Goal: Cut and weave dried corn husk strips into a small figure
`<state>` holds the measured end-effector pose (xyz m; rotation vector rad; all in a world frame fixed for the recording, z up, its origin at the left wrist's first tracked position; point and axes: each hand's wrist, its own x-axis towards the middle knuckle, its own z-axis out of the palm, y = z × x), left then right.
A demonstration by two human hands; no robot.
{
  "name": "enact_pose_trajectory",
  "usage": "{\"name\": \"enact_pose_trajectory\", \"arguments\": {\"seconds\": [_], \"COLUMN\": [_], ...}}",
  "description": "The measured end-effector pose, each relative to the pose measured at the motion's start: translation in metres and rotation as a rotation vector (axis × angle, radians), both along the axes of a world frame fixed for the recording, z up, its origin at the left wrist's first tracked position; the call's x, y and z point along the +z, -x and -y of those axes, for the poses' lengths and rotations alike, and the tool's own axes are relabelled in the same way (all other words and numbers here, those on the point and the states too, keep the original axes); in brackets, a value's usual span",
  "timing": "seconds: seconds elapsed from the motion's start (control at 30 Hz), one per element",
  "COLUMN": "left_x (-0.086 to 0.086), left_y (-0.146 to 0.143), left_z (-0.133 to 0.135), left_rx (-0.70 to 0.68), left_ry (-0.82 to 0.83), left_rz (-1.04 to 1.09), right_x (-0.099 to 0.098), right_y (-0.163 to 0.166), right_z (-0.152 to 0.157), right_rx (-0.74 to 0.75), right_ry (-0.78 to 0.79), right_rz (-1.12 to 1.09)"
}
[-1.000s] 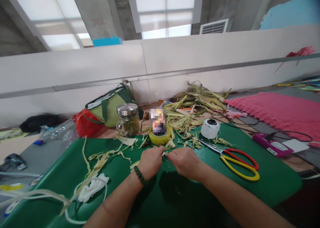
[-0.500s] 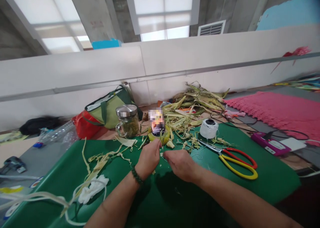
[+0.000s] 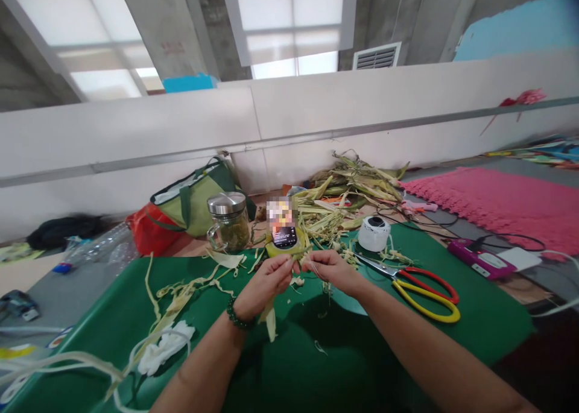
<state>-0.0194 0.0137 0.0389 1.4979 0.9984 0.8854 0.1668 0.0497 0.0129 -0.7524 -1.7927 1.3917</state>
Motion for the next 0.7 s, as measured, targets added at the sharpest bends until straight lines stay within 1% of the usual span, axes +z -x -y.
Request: {"name": "enact_pose_trajectory", "arguments": {"seconds": [0.07,0.1,0.13,0.17,0.23,0.27,0.3,0.33,0.4,0.43,0.47,0.5,0.53,0.6,0.67,0.7], "left_x": [-0.005,-0.006,-0.007,-0.007,-0.004,-0.001,0.002,0.005,0.011,0.014,0.015,0.016,0.015,0.013,0.01,0.009], "left_y": [-0.005,-0.007,-0.009,-0.009,-0.009,-0.008,-0.006,-0.004,0.001,0.004,0.006,0.007,0.008,0.009,0.008,0.007], "left_z": [-0.003,-0.004,-0.004,-0.004,-0.001,0.0,0.002,0.004,0.006,0.006,0.006,0.005,0.004,0.0,-0.002,-0.002], "left_rx": [0.205,0.274,0.306,0.306,0.277,0.264,0.24,0.184,-0.009,-0.095,-0.129,-0.12,-0.07,0.048,0.11,0.12], "left_ry": [-0.14,-0.207,-0.247,-0.246,-0.175,-0.152,-0.143,-0.142,-0.133,-0.122,-0.112,-0.103,-0.1,-0.085,-0.065,-0.054], "left_rz": [-0.094,-0.127,-0.137,-0.117,-0.029,0.001,0.004,-0.024,-0.145,-0.207,-0.25,-0.276,-0.283,-0.26,-0.223,-0.203], "right_x": [-0.004,-0.005,-0.006,-0.006,-0.004,-0.003,-0.002,0.0,0.003,0.006,0.009,0.012,0.017,0.026,0.036,0.04], "right_y": [0.006,0.008,0.01,0.011,0.011,0.008,0.004,-0.002,-0.021,-0.035,-0.049,-0.064,-0.079,-0.1,-0.103,-0.097], "right_z": [0.002,0.004,0.005,0.006,0.007,0.005,0.002,-0.002,-0.013,-0.018,-0.022,-0.025,-0.027,-0.023,-0.014,-0.008], "right_rx": [-0.009,-0.003,0.004,0.016,0.031,0.005,-0.062,-0.171,-0.458,-0.576,-0.639,-0.668,-0.686,-0.521,-0.444,-0.449], "right_ry": [0.06,0.068,0.064,0.054,0.017,-0.021,-0.076,-0.146,-0.296,-0.339,-0.348,-0.345,-0.344,-0.348,-0.424,-0.483], "right_rz": [-0.007,-0.008,-0.006,0.006,0.067,0.117,0.173,0.225,0.302,0.311,0.304,0.296,0.293,0.301,0.214,0.18]}}
